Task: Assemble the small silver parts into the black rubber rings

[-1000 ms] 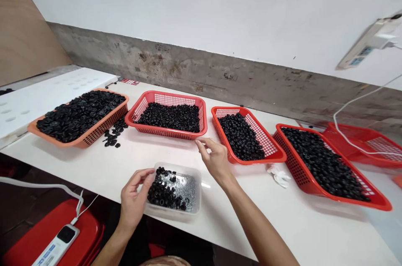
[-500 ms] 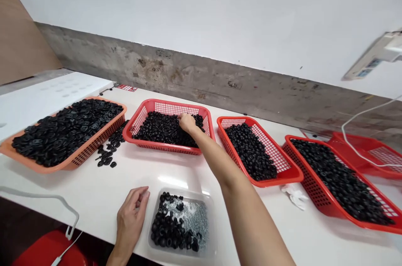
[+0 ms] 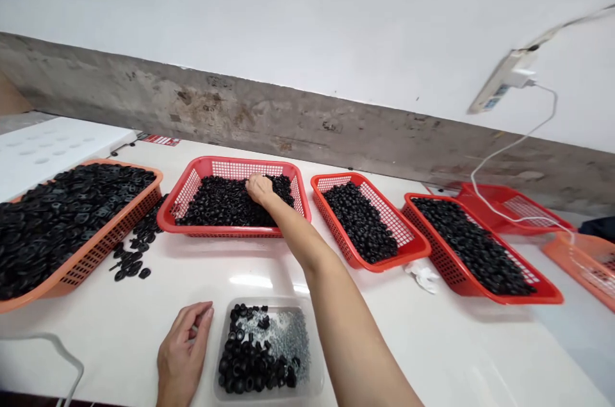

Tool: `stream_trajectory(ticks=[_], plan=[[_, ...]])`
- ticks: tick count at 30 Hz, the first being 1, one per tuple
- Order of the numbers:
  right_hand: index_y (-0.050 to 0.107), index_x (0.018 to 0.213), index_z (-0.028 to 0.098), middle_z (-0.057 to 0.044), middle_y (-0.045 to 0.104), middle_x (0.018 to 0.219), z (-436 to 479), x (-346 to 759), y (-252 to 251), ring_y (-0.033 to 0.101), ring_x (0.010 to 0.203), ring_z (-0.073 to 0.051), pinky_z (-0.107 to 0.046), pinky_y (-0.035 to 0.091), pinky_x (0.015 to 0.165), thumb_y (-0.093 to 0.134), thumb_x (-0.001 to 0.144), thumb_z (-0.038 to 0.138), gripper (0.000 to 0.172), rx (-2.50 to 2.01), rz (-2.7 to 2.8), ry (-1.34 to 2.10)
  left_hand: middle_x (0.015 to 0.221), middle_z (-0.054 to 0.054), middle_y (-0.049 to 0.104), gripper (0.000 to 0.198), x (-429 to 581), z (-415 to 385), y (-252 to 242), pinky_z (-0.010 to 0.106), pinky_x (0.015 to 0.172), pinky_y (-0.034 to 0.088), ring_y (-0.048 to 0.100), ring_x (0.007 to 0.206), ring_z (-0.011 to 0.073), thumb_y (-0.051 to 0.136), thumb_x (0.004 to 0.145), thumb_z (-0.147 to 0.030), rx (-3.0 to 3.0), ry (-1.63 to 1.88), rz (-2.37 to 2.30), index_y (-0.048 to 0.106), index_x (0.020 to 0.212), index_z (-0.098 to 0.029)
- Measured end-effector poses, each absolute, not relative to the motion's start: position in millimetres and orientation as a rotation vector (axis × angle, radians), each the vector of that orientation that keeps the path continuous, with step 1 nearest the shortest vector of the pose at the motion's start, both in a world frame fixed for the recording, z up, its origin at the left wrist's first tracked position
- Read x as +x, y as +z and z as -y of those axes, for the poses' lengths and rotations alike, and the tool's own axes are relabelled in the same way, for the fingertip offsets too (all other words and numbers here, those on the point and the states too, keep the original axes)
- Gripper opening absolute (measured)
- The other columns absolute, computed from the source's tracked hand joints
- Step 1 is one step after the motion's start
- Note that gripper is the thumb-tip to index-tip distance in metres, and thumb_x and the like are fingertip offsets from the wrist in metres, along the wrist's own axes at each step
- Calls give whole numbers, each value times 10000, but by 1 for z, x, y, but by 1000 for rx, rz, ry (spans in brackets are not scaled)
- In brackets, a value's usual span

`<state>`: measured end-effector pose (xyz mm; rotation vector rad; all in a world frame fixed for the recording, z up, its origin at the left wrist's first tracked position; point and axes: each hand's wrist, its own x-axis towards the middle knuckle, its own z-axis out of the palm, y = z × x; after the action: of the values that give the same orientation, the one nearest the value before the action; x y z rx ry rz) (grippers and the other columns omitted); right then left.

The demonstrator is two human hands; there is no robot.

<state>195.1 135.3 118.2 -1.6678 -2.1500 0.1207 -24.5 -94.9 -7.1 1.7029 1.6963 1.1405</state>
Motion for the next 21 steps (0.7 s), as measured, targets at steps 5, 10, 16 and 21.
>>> stream_trajectory(ticks=[5,10,16,21], plan=[[669,948,157,-78,682,970,-98,215,128,614,870,-172,-311,445,854,521,966,369,259,-1572,2210,37,1007,47,710,349,-25,95,-4,258,590,567,649,704,175,505,913,-518,1694,1117,-1715,712,939,-238],[694,969,198,-68,714,891,-30,303,131,636,846,-182,-298,423,855,563,912,471,309,-1651,2021,-68,1003,31,707,319,-26,94,-2,246,577,545,627,672,161,508,906,-496,1723,1083,-1737,709,930,-249],[677,1113,176,-57,752,826,53,370,105,692,693,-190,-289,509,669,450,972,399,348,-1806,1568,-176,1007,23,708,304,-26,93,-2,249,577,531,614,672,164,514,895,-486,1721,1063,-1753,709,922,-254],[713,937,181,-38,730,704,130,369,62,683,579,-185,-277,532,568,487,956,432,338,-1763,1451,-136,985,38,706,321,-27,94,0,259,618,530,607,689,166,522,894,-488,1700,1091,-1707,711,927,-231]])
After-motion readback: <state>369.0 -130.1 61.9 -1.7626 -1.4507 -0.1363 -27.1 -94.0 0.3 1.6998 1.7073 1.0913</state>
